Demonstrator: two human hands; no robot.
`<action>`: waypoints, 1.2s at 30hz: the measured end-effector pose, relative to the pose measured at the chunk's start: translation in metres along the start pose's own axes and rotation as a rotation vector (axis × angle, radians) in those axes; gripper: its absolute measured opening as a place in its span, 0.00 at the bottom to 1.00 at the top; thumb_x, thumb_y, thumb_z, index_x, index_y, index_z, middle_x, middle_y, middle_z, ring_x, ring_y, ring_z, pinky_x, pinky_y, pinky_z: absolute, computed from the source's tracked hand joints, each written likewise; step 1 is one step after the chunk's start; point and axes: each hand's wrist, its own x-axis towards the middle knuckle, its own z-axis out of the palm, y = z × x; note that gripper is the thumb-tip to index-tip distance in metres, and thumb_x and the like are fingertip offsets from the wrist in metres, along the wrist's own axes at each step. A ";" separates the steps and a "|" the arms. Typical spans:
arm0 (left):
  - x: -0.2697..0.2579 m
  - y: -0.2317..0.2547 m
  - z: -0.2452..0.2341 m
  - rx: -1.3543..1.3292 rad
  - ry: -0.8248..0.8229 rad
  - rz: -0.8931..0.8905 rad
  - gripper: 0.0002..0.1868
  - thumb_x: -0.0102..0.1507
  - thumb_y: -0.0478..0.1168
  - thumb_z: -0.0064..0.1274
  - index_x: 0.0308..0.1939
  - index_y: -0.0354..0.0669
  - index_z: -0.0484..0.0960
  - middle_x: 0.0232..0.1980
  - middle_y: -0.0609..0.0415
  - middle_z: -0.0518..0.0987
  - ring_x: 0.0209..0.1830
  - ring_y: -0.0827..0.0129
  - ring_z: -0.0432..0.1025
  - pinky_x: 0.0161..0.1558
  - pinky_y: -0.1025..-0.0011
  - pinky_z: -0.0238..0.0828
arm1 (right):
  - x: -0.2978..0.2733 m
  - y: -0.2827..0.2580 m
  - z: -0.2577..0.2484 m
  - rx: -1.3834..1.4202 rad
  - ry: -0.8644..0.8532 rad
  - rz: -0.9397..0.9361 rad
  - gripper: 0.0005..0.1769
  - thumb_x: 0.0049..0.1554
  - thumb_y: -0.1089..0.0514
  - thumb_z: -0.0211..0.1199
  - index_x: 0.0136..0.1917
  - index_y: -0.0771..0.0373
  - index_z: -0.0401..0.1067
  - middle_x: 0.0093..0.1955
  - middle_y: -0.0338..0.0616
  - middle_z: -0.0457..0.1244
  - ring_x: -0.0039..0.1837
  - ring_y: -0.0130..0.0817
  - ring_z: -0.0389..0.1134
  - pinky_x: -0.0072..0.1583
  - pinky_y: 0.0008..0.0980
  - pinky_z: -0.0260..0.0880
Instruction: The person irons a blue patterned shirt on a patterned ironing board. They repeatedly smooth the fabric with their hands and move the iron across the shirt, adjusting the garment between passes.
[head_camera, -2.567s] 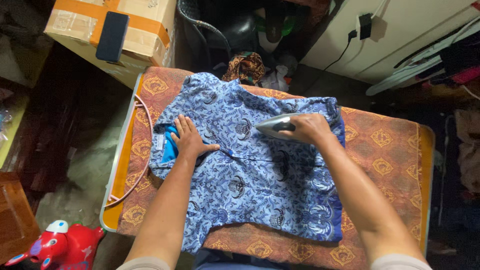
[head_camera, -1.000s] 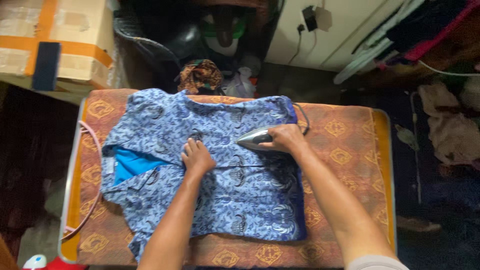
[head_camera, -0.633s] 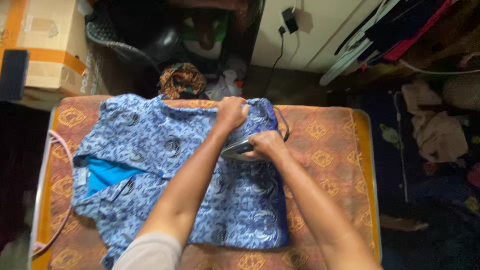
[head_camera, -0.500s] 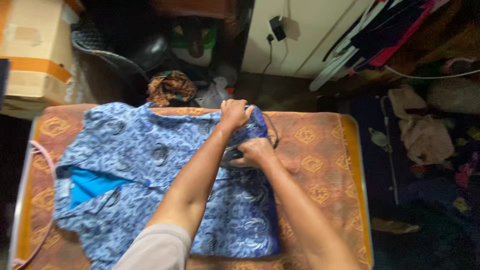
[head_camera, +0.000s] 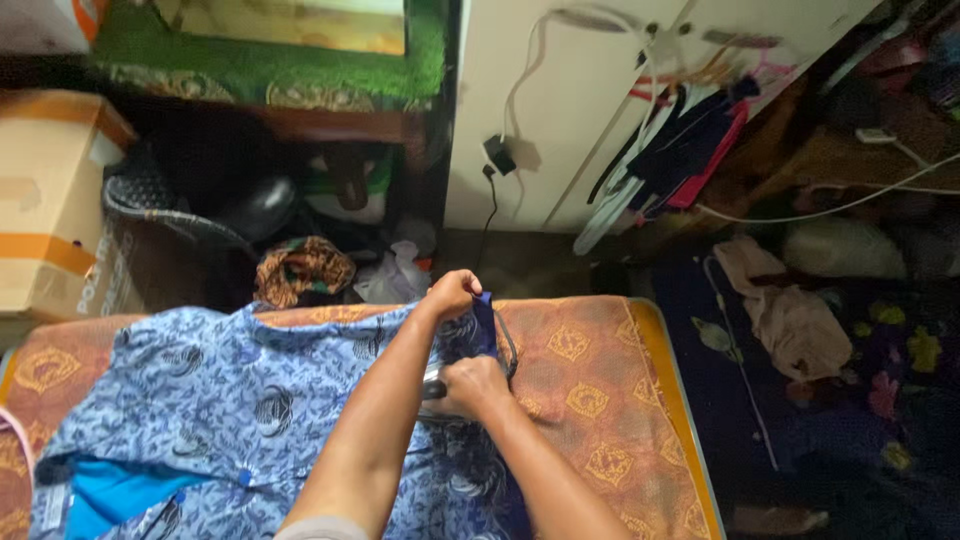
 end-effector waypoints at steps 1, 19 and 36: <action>0.001 0.003 -0.001 -0.080 -0.017 -0.005 0.09 0.54 0.31 0.58 0.36 0.49 0.82 0.39 0.55 0.86 0.41 0.69 0.80 0.45 0.69 0.75 | 0.002 0.002 0.004 0.001 -0.022 0.008 0.33 0.48 0.24 0.65 0.35 0.58 0.80 0.37 0.50 0.71 0.42 0.47 0.75 0.48 0.47 0.75; -0.199 -0.034 -0.086 0.691 0.561 -0.063 0.21 0.64 0.51 0.54 0.57 0.47 0.79 0.61 0.47 0.75 0.67 0.49 0.66 0.66 0.49 0.60 | 0.032 0.059 -0.005 0.112 0.101 0.722 0.36 0.51 0.24 0.62 0.55 0.54 0.80 0.54 0.54 0.71 0.55 0.51 0.74 0.53 0.49 0.74; -0.309 -0.038 -0.011 0.887 0.361 -0.012 0.52 0.65 0.69 0.40 0.75 0.27 0.54 0.81 0.33 0.46 0.82 0.43 0.38 0.75 0.44 0.32 | 0.010 0.063 -0.003 0.066 0.060 0.609 0.35 0.51 0.24 0.62 0.55 0.53 0.81 0.51 0.57 0.71 0.54 0.54 0.74 0.57 0.51 0.72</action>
